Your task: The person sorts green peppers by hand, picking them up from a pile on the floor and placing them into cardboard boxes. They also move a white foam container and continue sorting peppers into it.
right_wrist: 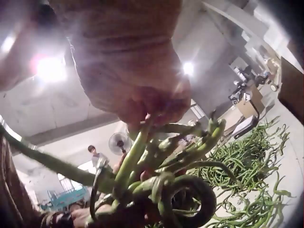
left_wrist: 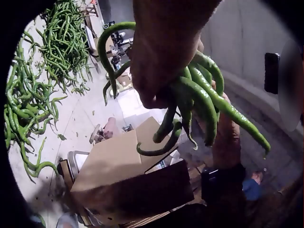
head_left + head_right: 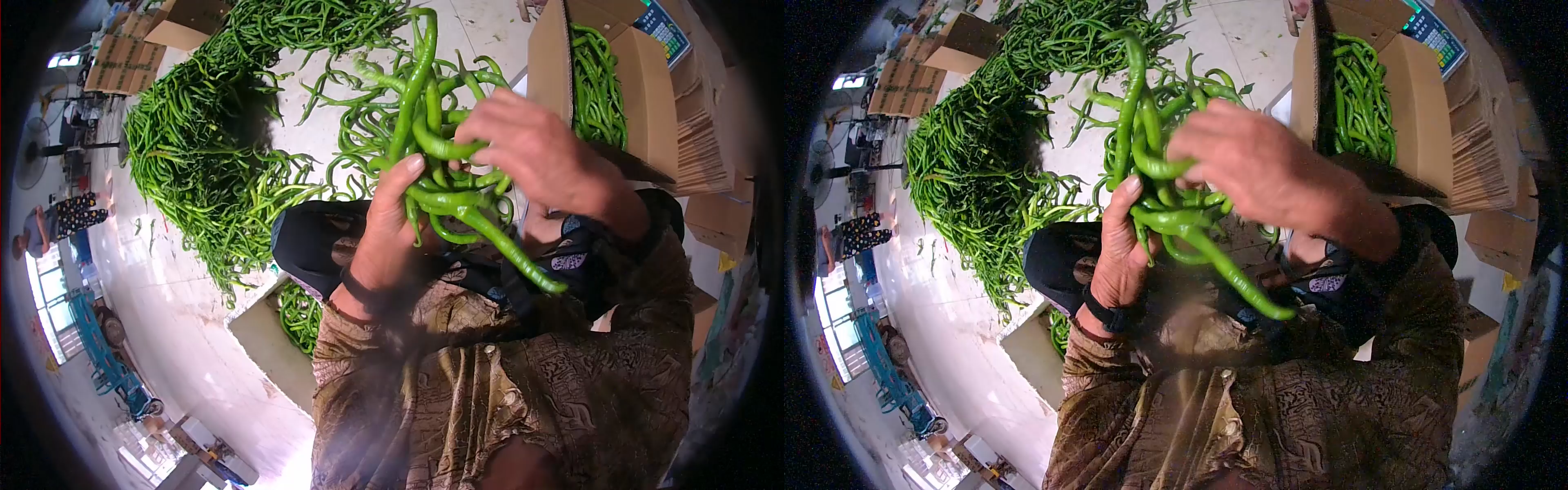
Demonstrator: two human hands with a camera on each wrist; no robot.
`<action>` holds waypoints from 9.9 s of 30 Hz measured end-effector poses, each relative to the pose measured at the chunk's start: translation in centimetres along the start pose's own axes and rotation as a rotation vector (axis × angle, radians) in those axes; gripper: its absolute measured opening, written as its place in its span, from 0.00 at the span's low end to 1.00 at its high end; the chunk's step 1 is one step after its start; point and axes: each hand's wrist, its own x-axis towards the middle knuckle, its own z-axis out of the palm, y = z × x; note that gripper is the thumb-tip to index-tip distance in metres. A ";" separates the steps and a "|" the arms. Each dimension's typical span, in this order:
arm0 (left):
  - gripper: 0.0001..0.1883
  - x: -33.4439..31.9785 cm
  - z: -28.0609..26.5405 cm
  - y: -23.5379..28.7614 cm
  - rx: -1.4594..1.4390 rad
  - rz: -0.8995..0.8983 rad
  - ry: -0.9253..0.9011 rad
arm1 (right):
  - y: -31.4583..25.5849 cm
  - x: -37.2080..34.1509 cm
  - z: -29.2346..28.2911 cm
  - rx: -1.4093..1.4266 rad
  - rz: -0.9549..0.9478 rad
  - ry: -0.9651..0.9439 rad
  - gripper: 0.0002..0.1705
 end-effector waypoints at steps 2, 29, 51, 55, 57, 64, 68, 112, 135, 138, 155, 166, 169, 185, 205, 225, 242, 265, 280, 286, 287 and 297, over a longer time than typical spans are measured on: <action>0.27 0.1 -0.2 -0.1 -0.033 -0.024 -0.019 | 0.3 0.1 -2.2 0.108 0.129 0.020 0.09; 0.19 2.7 -1.7 -1.5 0.138 0.045 0.155 | -1.2 -6.1 -4.7 0.169 0.242 -0.052 0.11; 0.34 1.0 0.7 -1.0 0.161 0.072 -0.009 | 0.6 -4.3 -5.2 0.898 0.525 -0.008 0.14; 0.33 0.8 0.7 -1.0 0.185 0.106 0.101 | -0.8 -5.9 -8.9 0.440 0.659 0.190 0.14; 0.34 1.2 0.7 -1.2 0.271 0.120 0.066 | 0.0 -7.8 -10.4 0.632 0.791 0.273 0.12; 0.39 0.9 1.3 -2.3 0.410 0.000 0.009 | 4.8 -10.5 -9.1 1.432 0.695 0.614 0.25; 0.42 1.2 1.6 -1.9 0.330 -0.001 -0.054 | 6.4 -11.9 -10.0 1.579 0.590 0.650 0.25; 0.31 1.0 3.2 -1.4 0.161 0.155 0.024 | -3.1 -4.5 3.0 0.395 0.601 -0.028 0.19; 0.18 2.1 1.0 -1.8 0.277 0.317 0.227 | 1.1 -5.7 6.6 1.056 0.913 0.417 0.15; 0.16 2.4 -0.4 -1.0 0.257 0.309 0.179 | 2.9 -7.2 4.4 1.400 0.899 0.437 0.15; 0.11 2.9 -2.5 -0.3 0.143 0.302 0.239 | 2.2 -8.1 -2.6 1.606 0.467 0.468 0.34; 0.14 2.7 -1.0 -0.8 0.252 0.259 0.277 | 8.0 -11.2 -14.8 0.344 0.730 0.454 0.32; 0.14 2.8 -1.1 -1.0 0.296 0.248 0.263 | 10.3 -13.7 -12.5 -0.433 0.675 0.317 0.34; 0.18 1.9 0.1 -0.7 -0.104 0.197 -0.049 | 0.8 -8.4 -7.8 0.070 0.174 -0.227 0.11; 0.22 1.8 -0.1 -1.6 0.291 0.105 -0.026 | 3.5 -1.6 8.2 1.780 0.782 0.427 0.09; 0.27 2.8 -0.9 -1.2 -0.106 -0.150 -0.383 | 0.8 -0.8 5.1 1.547 0.557 0.651 0.12; 0.17 3.3 -1.8 -1.6 0.074 0.149 0.143 | -2.2 -1.8 1.5 0.605 0.719 0.852 0.20; 0.10 3.4 -0.9 -1.8 0.359 0.343 0.190 | -0.5 -5.5 10.6 1.787 0.795 0.211 0.24; 0.19 0.8 0.0 0.6 0.568 0.409 0.104 | 2.5 -7.6 8.1 1.991 0.759 0.558 0.18; 0.19 -3.3 3.2 -0.1 1.138 0.169 0.012 | 1.4 -6.1 4.3 1.902 0.681 0.638 0.19; 0.18 -3.4 3.0 -0.4 1.184 0.107 0.019 | 0.9 -5.6 3.9 1.832 0.711 0.666 0.19; 0.15 -2.7 2.3 -0.8 1.192 0.480 -0.086 | 2.2 -6.0 5.6 2.042 0.582 0.482 0.14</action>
